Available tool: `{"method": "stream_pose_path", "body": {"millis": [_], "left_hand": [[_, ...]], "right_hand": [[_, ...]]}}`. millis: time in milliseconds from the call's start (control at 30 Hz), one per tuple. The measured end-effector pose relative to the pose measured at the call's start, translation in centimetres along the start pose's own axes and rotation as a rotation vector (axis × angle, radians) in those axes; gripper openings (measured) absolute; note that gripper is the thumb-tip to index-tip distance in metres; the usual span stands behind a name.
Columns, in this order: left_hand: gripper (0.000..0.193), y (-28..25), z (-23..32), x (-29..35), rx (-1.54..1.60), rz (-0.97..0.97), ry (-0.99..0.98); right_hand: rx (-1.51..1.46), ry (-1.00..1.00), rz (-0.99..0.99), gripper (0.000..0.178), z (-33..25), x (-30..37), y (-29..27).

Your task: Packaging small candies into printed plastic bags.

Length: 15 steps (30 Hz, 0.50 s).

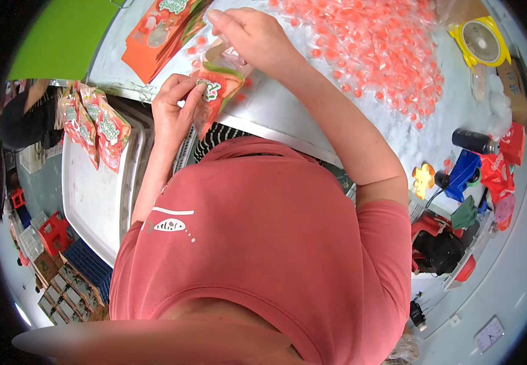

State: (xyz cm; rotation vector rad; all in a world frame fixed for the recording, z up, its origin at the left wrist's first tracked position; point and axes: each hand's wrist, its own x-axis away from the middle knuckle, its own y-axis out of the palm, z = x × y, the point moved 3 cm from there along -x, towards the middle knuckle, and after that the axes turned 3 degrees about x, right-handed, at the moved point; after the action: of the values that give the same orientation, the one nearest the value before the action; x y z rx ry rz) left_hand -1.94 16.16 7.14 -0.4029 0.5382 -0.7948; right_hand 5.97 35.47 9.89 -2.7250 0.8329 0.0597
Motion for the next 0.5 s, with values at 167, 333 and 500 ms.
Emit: {"method": "stream_pose_path", "body": {"millis": [167,333,500], "left_hand": [[0.016,0.1,-0.3,0.1,0.056,0.011,-0.017],[0.017,0.0,0.0,-0.4,0.055,0.023,-0.022],[0.017,0.2,-0.1,-0.4,0.057,0.008,-0.024]], "right_hand": [[0.272,-0.019,-0.01,0.041,-0.8,0.4,-0.3],[0.113,-0.173,0.052,0.028,-0.8,1.0,0.0],[0.229,-0.347,-0.018,0.019,-1.8,0.6,0.4]]}}
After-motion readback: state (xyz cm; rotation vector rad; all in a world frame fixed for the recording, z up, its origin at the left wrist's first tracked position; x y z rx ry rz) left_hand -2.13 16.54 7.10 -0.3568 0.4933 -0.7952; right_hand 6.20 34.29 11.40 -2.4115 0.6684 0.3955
